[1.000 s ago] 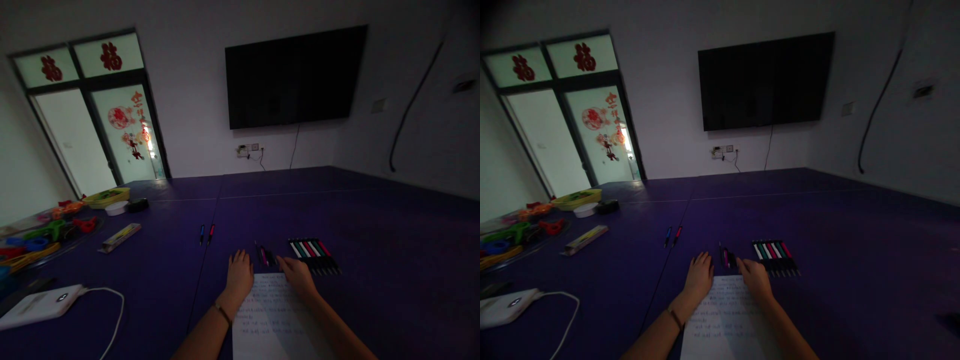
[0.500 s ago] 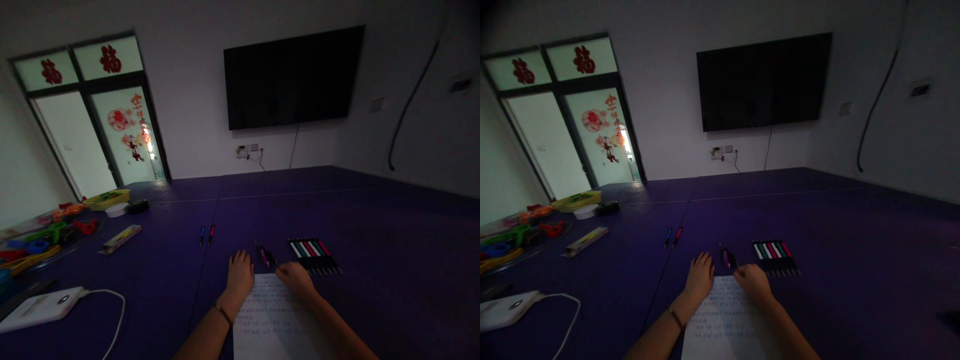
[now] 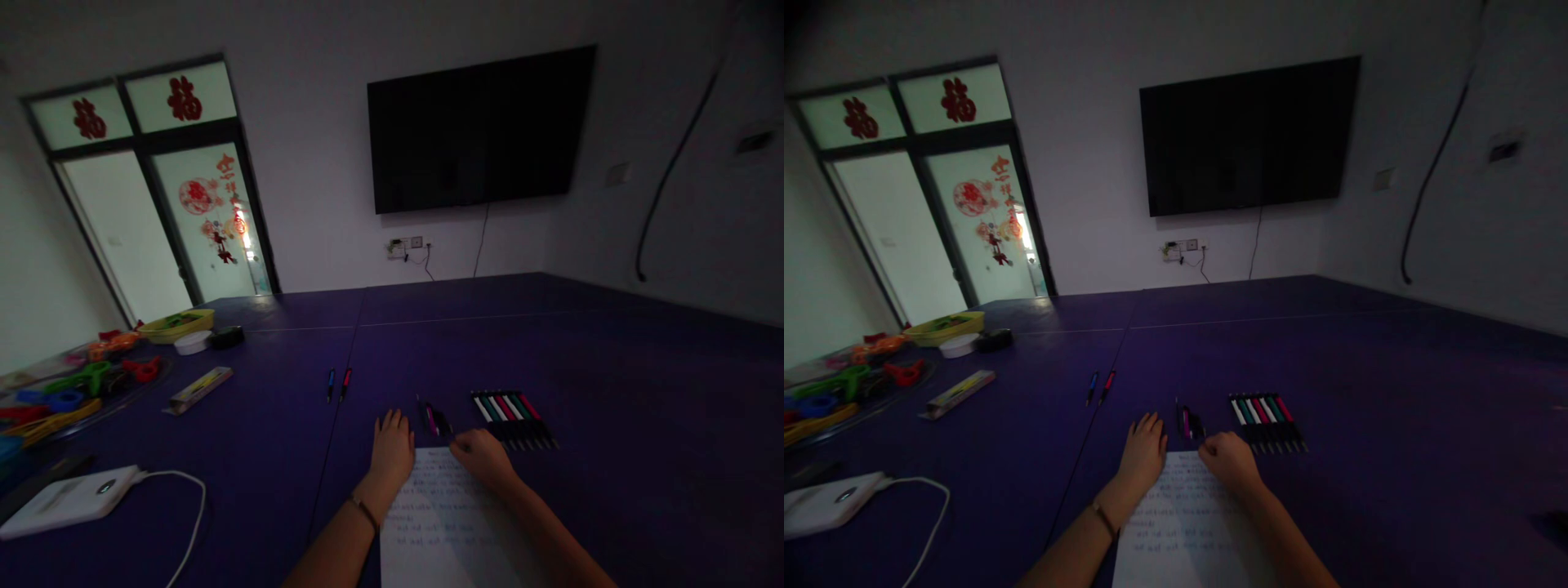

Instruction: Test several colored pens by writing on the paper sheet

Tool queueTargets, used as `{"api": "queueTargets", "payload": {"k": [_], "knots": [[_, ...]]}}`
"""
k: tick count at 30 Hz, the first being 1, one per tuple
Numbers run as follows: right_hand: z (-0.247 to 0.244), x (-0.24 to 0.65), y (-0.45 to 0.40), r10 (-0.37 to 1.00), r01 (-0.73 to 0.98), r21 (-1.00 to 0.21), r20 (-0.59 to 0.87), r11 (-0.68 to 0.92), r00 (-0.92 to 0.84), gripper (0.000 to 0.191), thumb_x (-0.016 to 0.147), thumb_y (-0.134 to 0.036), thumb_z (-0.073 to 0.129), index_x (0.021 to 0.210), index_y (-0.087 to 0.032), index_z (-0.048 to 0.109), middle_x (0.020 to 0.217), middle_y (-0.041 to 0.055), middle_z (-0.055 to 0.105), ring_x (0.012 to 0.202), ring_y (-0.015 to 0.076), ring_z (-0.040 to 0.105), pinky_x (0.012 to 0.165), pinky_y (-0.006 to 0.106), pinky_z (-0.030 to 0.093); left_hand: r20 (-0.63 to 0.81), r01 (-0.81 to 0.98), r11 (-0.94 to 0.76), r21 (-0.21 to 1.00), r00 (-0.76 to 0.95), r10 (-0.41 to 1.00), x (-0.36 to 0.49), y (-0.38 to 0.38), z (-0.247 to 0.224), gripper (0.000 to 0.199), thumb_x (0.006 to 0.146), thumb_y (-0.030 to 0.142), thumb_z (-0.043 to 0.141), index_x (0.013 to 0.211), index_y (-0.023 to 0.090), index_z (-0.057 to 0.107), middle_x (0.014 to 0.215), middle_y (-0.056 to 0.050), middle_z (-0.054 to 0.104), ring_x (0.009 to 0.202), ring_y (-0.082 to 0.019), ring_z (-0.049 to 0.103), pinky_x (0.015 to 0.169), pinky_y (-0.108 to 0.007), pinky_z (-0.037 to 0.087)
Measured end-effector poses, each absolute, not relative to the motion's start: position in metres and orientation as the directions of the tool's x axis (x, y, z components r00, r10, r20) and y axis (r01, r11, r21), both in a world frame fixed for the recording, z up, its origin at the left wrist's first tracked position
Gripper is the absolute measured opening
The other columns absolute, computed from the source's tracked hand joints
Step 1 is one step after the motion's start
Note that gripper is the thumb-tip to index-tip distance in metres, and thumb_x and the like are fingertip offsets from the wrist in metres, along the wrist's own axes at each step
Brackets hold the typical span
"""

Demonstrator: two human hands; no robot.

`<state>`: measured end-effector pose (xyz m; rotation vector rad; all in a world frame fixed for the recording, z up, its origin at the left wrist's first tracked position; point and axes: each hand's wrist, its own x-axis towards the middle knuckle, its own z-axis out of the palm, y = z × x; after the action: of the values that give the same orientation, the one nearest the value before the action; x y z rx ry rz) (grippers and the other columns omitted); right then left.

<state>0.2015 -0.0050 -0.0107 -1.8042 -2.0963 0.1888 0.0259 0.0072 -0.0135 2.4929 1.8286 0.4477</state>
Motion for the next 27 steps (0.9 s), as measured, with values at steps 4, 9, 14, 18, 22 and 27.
{"api": "queueTargets", "payload": {"k": [4, 9, 14, 18, 22, 27], "knots": [[-0.0128, 0.2007, -0.0042, 0.969, 0.92, -0.344, 0.218, 0.185, -0.113, 0.036, 0.074, -0.032, 0.042, 0.043, -0.016, 0.051, 0.044, 0.0007, 0.049, 0.044, 0.0091, 0.042, 0.045, 0.022, 0.018, 0.207, 0.933, -0.314, 0.176, 0.277, 0.938, 0.0259, 0.007, -0.013, 0.042, 0.084, 0.027, 0.022, 0.116, 0.014, 0.046, 0.127, -0.009, 0.042, 0.12, -0.021, 0.03, 0.099, -0.043, 0.024], [-0.0126, 0.2001, -0.0045, 0.969, 0.921, -0.348, 0.227, 0.175, -0.099, 0.036, 0.072, -0.036, 0.044, 0.042, -0.016, 0.048, 0.043, 0.0002, 0.047, 0.043, 0.0089, 0.039, 0.044, 0.022, 0.018, 0.21, 0.933, -0.312, 0.181, 0.274, 0.939, 0.0265, 0.006, -0.0111, 0.043, 0.084, 0.026, 0.021, 0.116, 0.014, 0.045, 0.127, -0.009, 0.042, 0.12, -0.021, 0.03, 0.099, -0.043, 0.024], [-0.0107, 0.1999, -0.0051, 0.972, 0.925, -0.341, 0.215, 0.166, -0.095, 0.037, 0.074, -0.037, 0.042, 0.044, -0.016, 0.049, 0.046, 0.0009, 0.05, 0.044, 0.0092, 0.041, 0.044, 0.022, 0.019, 0.203, 0.935, -0.31, 0.17, 0.275, 0.94, 0.0265, 0.0054, -0.0107, 0.042, 0.084, 0.026, 0.022, 0.116, 0.014, 0.046, 0.128, -0.009, 0.041, 0.121, -0.022, 0.03, 0.098, -0.043, 0.024], [-0.0108, 0.1999, -0.0051, 0.972, 0.926, -0.331, 0.206, 0.18, -0.115, 0.037, 0.075, -0.036, 0.04, 0.046, -0.016, 0.05, 0.047, 0.0015, 0.052, 0.046, 0.0095, 0.044, 0.045, 0.022, 0.019, 0.222, 0.931, -0.314, 0.185, 0.271, 0.937, 0.0266, 0.0055, -0.0121, 0.042, 0.084, 0.026, 0.021, 0.116, 0.014, 0.046, 0.128, -0.009, 0.042, 0.12, -0.021, 0.03, 0.098, -0.043, 0.024], [-0.0124, 0.2007, -0.0046, 0.973, 0.926, -0.338, 0.208, 0.169, -0.102, 0.037, 0.076, -0.038, 0.04, 0.048, -0.016, 0.052, 0.049, 0.0023, 0.054, 0.048, 0.0108, 0.048, 0.045, 0.022, 0.019, 0.207, 0.933, -0.308, 0.184, 0.27, 0.94, 0.0271, 0.0058, -0.012, 0.042, 0.084, 0.026, 0.022, 0.115, 0.014, 0.046, 0.128, -0.009, 0.041, 0.12, -0.022, 0.03, 0.098, -0.043, 0.024], [-0.0145, 0.2018, -0.0028, 0.974, 0.917, -0.365, 0.207, 0.16, -0.087, 0.037, 0.075, -0.038, 0.04, 0.048, -0.016, 0.052, 0.047, 0.0017, 0.053, 0.046, 0.0105, 0.046, 0.044, 0.022, 0.02, 0.211, 0.932, -0.312, 0.185, 0.272, 0.939, 0.0271, 0.0054, -0.0107, 0.042, 0.084, 0.026, 0.021, 0.115, 0.013, 0.046, 0.127, -0.009, 0.042, 0.12, -0.021, 0.03, 0.098, -0.043, 0.024]]}}
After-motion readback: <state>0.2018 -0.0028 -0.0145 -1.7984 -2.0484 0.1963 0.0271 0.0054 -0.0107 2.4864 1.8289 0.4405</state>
